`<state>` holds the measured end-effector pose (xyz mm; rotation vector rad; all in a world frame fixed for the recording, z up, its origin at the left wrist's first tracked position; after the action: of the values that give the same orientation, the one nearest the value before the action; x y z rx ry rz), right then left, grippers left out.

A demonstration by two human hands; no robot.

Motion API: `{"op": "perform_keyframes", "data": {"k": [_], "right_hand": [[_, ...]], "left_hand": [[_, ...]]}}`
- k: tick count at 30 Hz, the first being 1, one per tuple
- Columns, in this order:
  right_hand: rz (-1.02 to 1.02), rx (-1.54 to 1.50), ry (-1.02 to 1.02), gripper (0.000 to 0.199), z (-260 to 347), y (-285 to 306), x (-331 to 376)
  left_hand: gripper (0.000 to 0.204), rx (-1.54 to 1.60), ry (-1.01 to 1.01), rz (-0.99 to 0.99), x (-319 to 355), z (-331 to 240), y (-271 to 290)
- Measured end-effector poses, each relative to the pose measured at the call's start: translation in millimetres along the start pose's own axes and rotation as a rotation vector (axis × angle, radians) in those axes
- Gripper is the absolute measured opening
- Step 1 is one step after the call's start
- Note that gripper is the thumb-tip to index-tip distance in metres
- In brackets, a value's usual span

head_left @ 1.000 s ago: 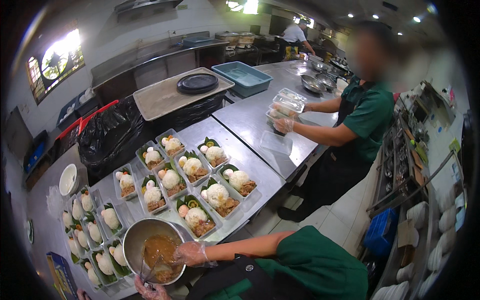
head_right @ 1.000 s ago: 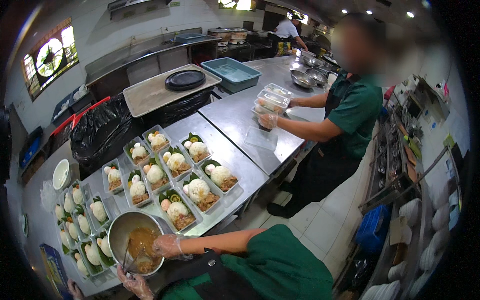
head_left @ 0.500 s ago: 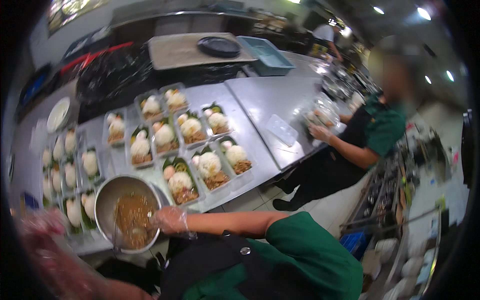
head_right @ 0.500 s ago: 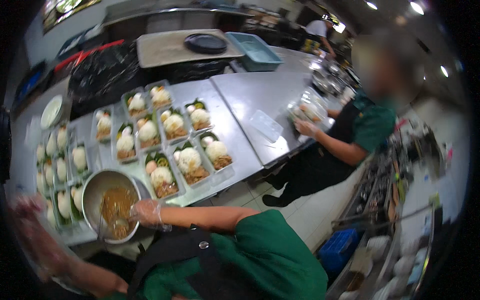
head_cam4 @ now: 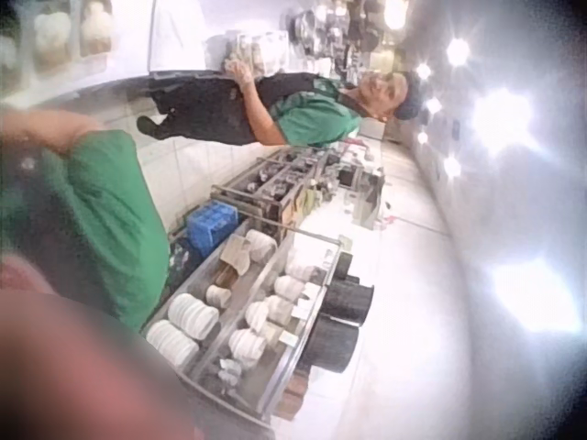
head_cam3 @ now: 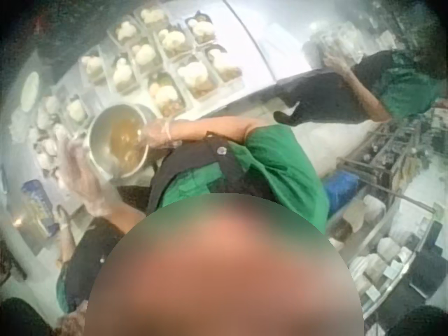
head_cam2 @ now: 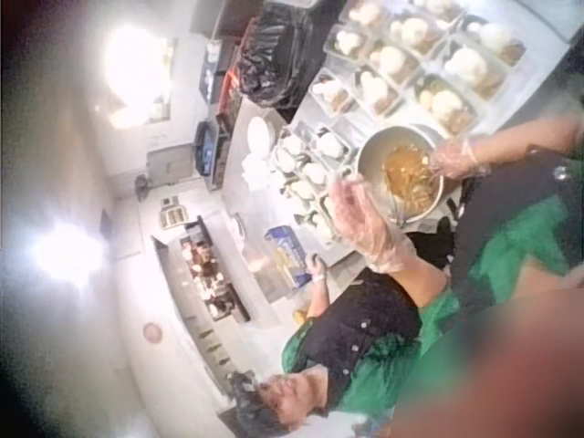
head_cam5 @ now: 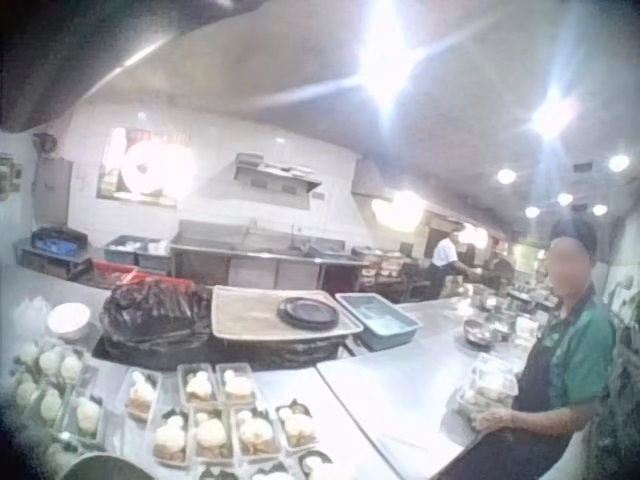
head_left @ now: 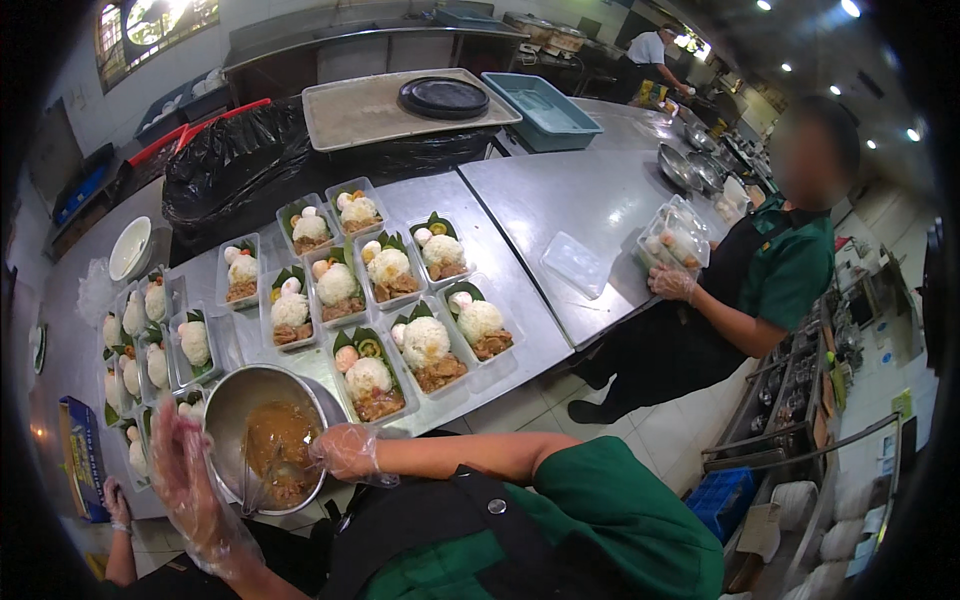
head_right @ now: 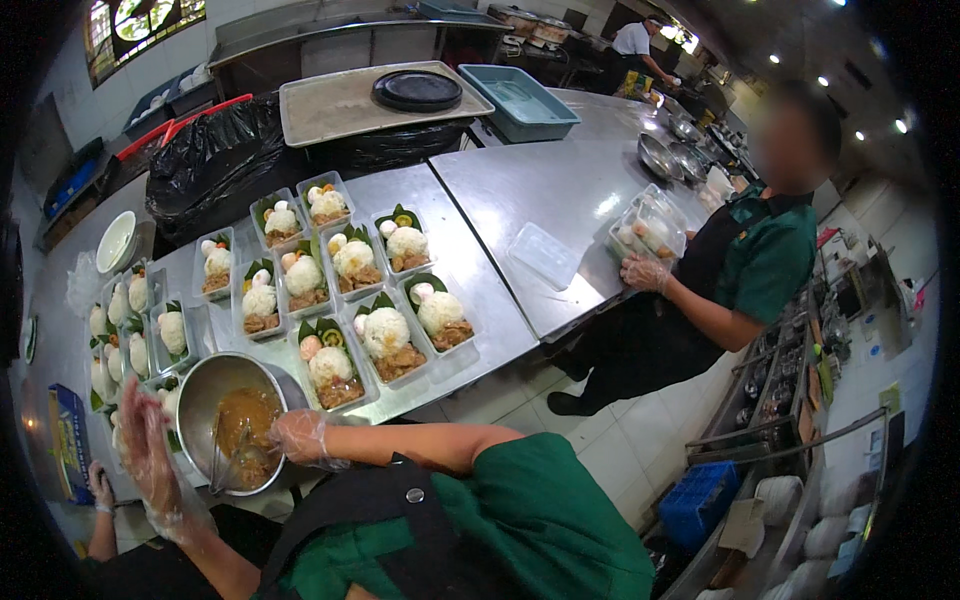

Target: The person assembles individual meal portions in a commercial kitchen. They scoop a brown sauce from a metal bowl into plastic containers that already contain rice and other ingredients, then place lids on the containers. A coworker assists by handling containers nearby.

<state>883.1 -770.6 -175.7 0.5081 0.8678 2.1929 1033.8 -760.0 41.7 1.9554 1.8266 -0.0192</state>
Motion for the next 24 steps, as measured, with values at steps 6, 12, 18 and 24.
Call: {"op": "perform_keyframes", "data": {"k": [6,12,18,24], "right_hand": [[0.158,0.029,-0.037,0.011,6,7,-2],[0.026,0.025,0.061,0.013,-4,-4,-4],[0.076,0.016,0.047,0.01,4,5,-4],[-0.042,0.043,0.09,0.012,0,-3,1]], "left_hand": [[0.038,0.062,0.18,-0.171,61,58,36],[0.022,0.053,0.43,-0.309,117,131,71],[0.029,-0.045,0.963,0.051,153,158,71],[0.036,-0.018,1.06,0.193,152,180,35]]}}
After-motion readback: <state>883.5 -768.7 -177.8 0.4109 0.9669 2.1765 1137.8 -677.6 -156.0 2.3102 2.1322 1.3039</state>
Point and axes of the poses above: each hand's wrist, its own x-axis away from the middle knuckle, its own y-axis out of the back of the hand, z = x × y, the point moved 5 cm from there along -x, towards the middle knuckle, and after that the axes turned 10 degrees about z, right-handed, at the moved point
